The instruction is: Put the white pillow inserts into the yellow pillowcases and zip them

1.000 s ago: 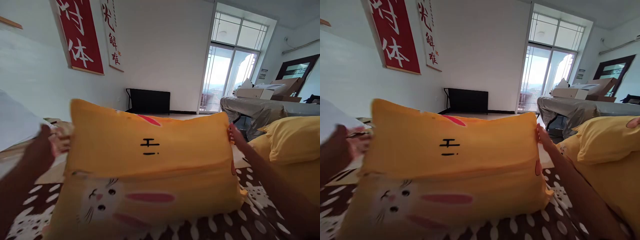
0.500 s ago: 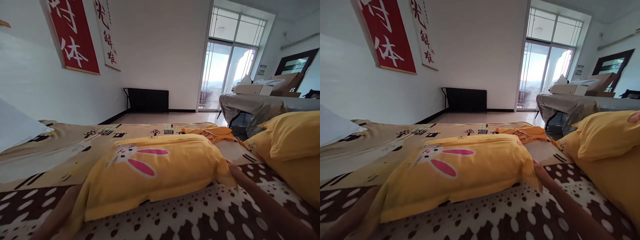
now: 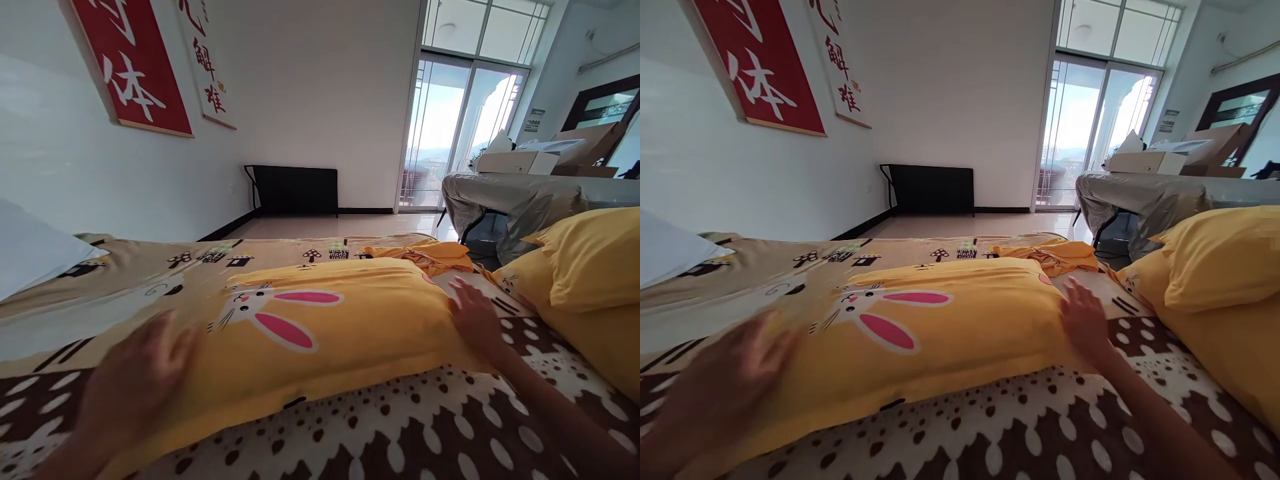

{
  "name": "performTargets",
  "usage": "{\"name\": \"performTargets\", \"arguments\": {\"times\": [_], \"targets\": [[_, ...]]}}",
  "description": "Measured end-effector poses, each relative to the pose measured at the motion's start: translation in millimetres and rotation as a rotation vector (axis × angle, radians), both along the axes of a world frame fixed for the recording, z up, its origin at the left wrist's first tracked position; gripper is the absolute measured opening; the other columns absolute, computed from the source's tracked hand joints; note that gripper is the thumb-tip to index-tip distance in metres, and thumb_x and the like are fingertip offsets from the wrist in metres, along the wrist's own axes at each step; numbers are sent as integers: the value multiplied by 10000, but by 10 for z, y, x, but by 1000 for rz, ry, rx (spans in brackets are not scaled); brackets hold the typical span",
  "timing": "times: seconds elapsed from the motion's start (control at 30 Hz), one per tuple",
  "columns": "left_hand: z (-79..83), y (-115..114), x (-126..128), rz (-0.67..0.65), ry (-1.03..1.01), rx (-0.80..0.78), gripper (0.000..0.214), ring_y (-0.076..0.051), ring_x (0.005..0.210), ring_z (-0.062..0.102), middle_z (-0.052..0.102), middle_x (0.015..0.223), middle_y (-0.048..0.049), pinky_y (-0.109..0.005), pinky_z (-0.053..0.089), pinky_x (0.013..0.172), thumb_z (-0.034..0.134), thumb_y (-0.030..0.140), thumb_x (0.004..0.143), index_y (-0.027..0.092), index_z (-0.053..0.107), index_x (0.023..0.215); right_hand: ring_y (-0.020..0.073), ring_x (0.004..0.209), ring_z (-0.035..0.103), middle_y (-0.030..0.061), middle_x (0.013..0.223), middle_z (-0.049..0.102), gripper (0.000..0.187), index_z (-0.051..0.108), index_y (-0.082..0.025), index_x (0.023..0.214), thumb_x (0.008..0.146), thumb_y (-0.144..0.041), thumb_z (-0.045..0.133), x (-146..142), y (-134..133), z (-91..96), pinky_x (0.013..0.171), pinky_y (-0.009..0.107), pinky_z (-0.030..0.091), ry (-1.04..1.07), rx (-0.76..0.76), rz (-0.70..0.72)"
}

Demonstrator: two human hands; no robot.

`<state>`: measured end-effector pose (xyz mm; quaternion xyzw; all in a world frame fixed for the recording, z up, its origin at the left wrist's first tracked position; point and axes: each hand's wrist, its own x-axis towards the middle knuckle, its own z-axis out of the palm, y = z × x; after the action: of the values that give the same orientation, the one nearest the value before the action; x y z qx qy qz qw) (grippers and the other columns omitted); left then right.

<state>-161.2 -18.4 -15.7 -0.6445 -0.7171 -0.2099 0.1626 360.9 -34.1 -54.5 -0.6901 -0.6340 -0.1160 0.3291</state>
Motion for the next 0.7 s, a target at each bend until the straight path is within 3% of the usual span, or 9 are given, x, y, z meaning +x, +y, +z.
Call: {"name": "performTargets", "arguments": {"times": [0.07, 0.13, 0.2, 0.27, 0.37, 0.47, 0.57, 0.7], "targets": [[82, 142, 530, -309, 25, -12, 628, -253, 1331, 374, 412, 1434, -145, -406, 284, 1113, 216, 455, 885, 79, 401, 1353, 327, 1323, 352, 109, 1408, 446, 505, 419, -200, 1372, 910, -370, 305, -578, 133, 180, 1083, 535, 229, -1, 10, 285], [148, 329, 1068, -548, 73, -132, 619, -215, 1369, 316, 380, 1464, -107, -394, 248, 1137, 190, 438, 905, 97, 394, 1379, 270, 1331, 362, 70, 1423, 437, 511, 380, -233, 1399, 936, -427, 284, -1176, 313, 310, 1084, 481, 272, -44, -38, 539], [205, 520, 1462, -664, 123, -227, 626, -199, 1389, 274, 325, 1491, -108, -392, 210, 1153, 158, 411, 915, 77, 337, 1413, 240, 1368, 305, 50, 1451, 401, 544, 367, -238, 1407, 944, -503, 258, -1636, 514, 397, 1097, 448, 263, -73, -83, 636], [250, 686, 1599, -712, 155, -328, 632, -190, 1402, 242, 301, 1502, -92, -390, 174, 1162, 144, 421, 916, 90, 317, 1426, 233, 1366, 309, 58, 1442, 418, 569, 393, -228, 1393, 945, -536, 227, -1840, 701, 459, 1095, 442, 261, -124, -181, 638], [263, 867, 1308, -656, 120, -447, 653, -193, 1417, 197, 268, 1517, -29, -416, 145, 1164, 142, 517, 905, 181, 299, 1443, 224, 1381, 281, 59, 1466, 381, 594, 420, -223, 1382, 944, -558, 200, -1627, 895, 513, 1115, 465, 206, -184, -331, 586], [161, 979, 723, -524, 17, -458, 688, -203, 1430, 146, 208, 1534, -9, -444, 111, 1165, 148, 573, 886, 208, 245, 1461, 207, 1417, 178, 31, 1524, 252, 612, 351, -247, 1429, 936, -578, 201, -1051, 984, 477, 1145, 453, 125, -170, -405, 491], [-41, 1027, 245, -465, -179, -395, 711, -190, 1427, 157, 229, 1532, -22, -378, 115, 1170, 176, 575, 876, 162, 288, 1444, 190, 1427, 131, 2, 1540, 192, 638, 272, -260, 1464, 926, -594, 195, -483, 1024, 317, 1163, 408, 97, -65, -440, 442], [-282, 1004, -65, -394, -453, -301, 721, -160, 1410, 210, 255, 1526, -37, -313, 115, 1168, 178, 570, 888, 107, 290, 1429, 181, 1430, 108, -9, 1547, 162, 654, 234, -240, 1477, 923, -582, 183, -18, 1019, -11, 1172, 395, 93, 150, -433, 394]]}}
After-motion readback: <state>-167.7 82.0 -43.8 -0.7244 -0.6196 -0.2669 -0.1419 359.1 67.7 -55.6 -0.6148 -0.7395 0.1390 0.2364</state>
